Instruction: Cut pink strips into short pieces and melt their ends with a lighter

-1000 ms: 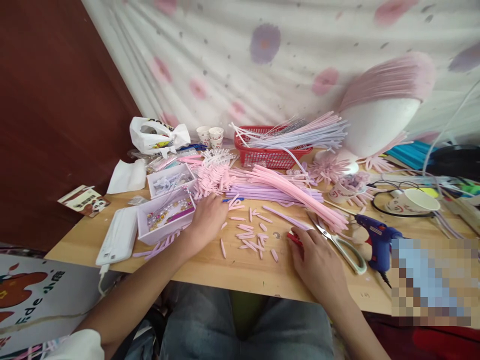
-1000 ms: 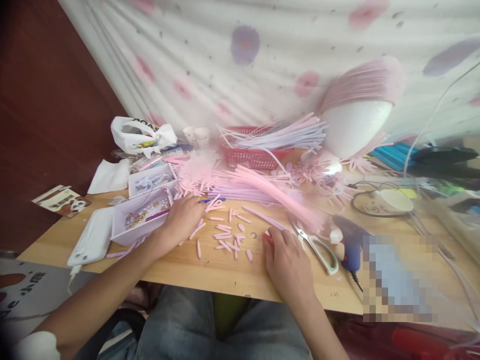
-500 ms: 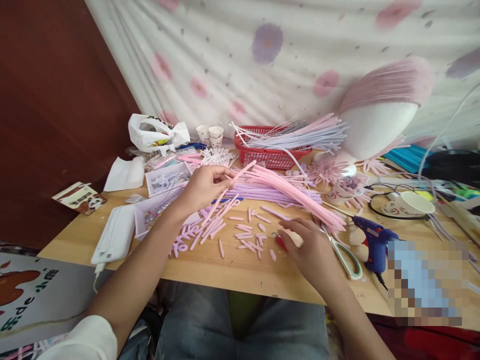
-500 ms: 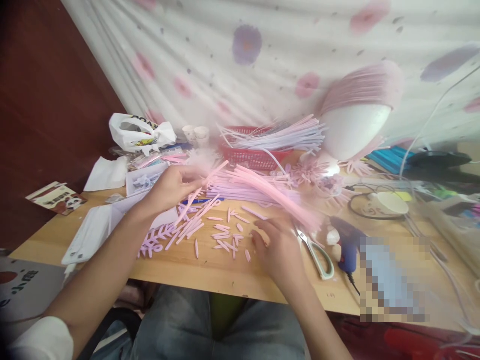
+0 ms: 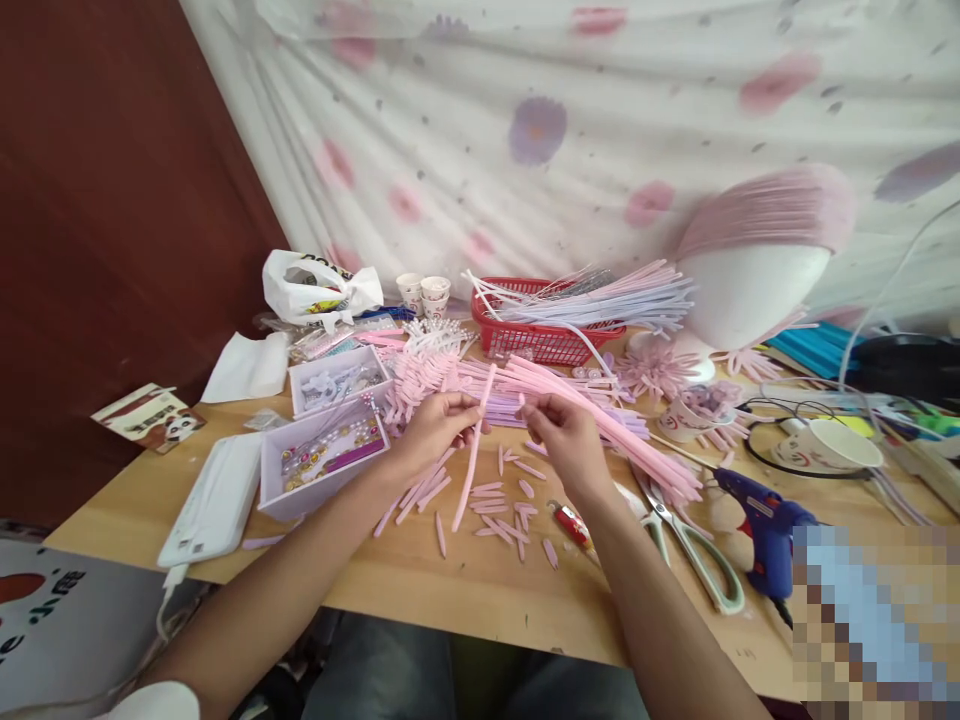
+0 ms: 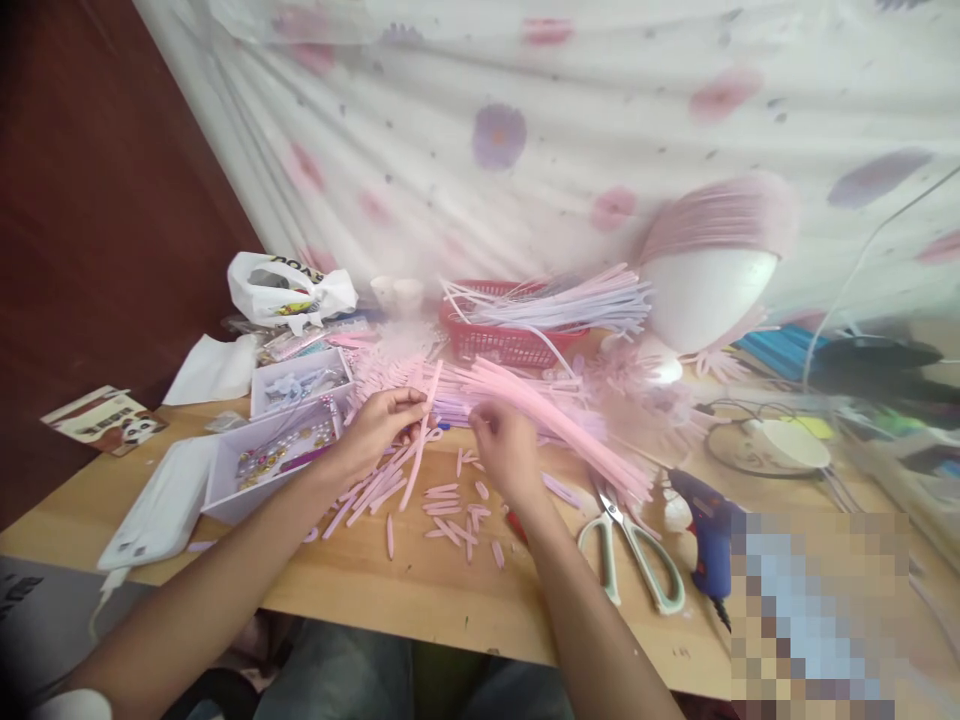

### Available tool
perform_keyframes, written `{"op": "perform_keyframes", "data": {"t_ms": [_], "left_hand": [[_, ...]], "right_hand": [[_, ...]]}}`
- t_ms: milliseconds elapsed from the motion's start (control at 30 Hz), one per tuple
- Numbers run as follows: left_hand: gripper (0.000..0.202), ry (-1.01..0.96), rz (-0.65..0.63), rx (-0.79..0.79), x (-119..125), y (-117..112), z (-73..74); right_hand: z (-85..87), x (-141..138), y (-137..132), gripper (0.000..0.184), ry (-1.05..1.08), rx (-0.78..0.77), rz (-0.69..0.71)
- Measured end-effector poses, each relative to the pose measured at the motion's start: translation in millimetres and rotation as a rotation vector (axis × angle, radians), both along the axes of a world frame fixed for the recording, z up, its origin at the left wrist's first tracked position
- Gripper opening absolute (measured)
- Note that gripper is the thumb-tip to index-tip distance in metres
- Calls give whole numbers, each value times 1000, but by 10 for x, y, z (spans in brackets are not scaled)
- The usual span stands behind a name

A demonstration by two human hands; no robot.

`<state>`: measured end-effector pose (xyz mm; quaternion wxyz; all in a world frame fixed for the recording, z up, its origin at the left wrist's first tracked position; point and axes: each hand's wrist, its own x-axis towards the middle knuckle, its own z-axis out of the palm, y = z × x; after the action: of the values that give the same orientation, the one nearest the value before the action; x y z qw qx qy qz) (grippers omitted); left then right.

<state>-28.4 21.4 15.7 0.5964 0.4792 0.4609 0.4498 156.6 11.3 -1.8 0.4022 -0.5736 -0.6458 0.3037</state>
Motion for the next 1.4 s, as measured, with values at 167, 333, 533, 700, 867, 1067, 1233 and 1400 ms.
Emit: {"op": "perform_keyframes", "data": {"t_ms": [167,333,533,700,867,1067,1233,1400], "left_hand": [[29,-31,-103,-69,164,-131,-109],[27,-19,-131,-38,194,-154,-154],[25,16,-140,20,167,-133,-200],[27,8,-105,12,172,-142,-135],[28,17,-100,17,172,-132,-130],[25,64,-134,121,161,-122,-138],[22,82,-102,137,167,-114,-145],[23,85,-94,118,177,-117,-169]], "right_hand": [[54,31,-10,32,798,-151,-31],[52,-84,-58,33,881,-224,-72],[117,-68,-71,27,872,-275,-79],[96,-62,-75,27,871,-252,-49],[83,-77,-78,25,869,-249,-34],[91,-103,-82,26,869,-253,-41],[97,-104,-86,26,894,-266,-39],[116,-120,-99,25,875,-268,-31]]}}
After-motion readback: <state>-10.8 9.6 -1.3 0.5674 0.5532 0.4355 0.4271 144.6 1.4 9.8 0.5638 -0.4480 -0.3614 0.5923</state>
